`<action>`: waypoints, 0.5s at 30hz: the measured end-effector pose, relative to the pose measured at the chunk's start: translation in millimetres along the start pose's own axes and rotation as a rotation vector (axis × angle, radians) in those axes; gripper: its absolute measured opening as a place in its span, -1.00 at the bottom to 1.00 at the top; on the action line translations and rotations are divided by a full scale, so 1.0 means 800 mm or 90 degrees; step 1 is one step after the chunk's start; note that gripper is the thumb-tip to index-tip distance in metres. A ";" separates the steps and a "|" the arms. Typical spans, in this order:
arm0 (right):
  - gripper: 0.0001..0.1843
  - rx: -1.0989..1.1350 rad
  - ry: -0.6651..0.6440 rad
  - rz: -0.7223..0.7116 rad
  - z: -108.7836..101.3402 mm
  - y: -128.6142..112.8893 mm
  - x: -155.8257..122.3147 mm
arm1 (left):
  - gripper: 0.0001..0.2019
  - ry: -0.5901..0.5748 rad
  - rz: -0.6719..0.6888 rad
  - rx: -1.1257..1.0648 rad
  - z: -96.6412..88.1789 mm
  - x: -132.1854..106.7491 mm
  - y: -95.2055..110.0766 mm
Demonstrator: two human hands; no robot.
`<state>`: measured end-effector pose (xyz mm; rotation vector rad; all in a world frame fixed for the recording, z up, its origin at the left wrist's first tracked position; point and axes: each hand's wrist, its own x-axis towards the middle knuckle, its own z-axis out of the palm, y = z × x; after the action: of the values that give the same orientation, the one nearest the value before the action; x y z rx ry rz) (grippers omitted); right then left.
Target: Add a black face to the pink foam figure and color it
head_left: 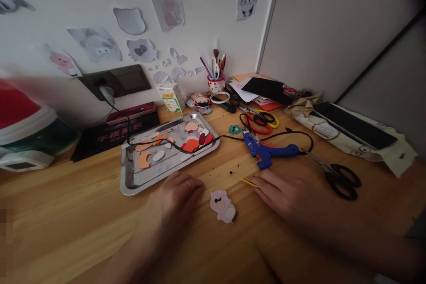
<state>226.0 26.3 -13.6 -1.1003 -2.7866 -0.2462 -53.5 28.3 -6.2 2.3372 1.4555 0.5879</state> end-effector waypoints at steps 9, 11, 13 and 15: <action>-0.70 -0.071 0.156 -0.005 -0.042 -0.023 0.011 | -0.74 -0.058 -0.314 -0.556 0.002 0.008 0.072; -0.70 -0.076 0.202 0.008 -0.044 -0.029 0.016 | -0.68 -0.077 -0.381 -0.713 0.011 0.013 0.095; -0.71 -0.071 0.227 0.015 -0.043 -0.033 0.021 | -0.69 -0.045 -0.416 -0.819 0.022 0.018 0.112; -0.73 -0.055 0.254 0.016 -0.040 -0.037 0.025 | -0.71 -0.027 -0.439 -0.911 0.030 0.022 0.123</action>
<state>193.4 12.3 18.1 -0.9765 -2.4269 -0.5253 40.9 0.8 22.6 0.6985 1.0536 0.8998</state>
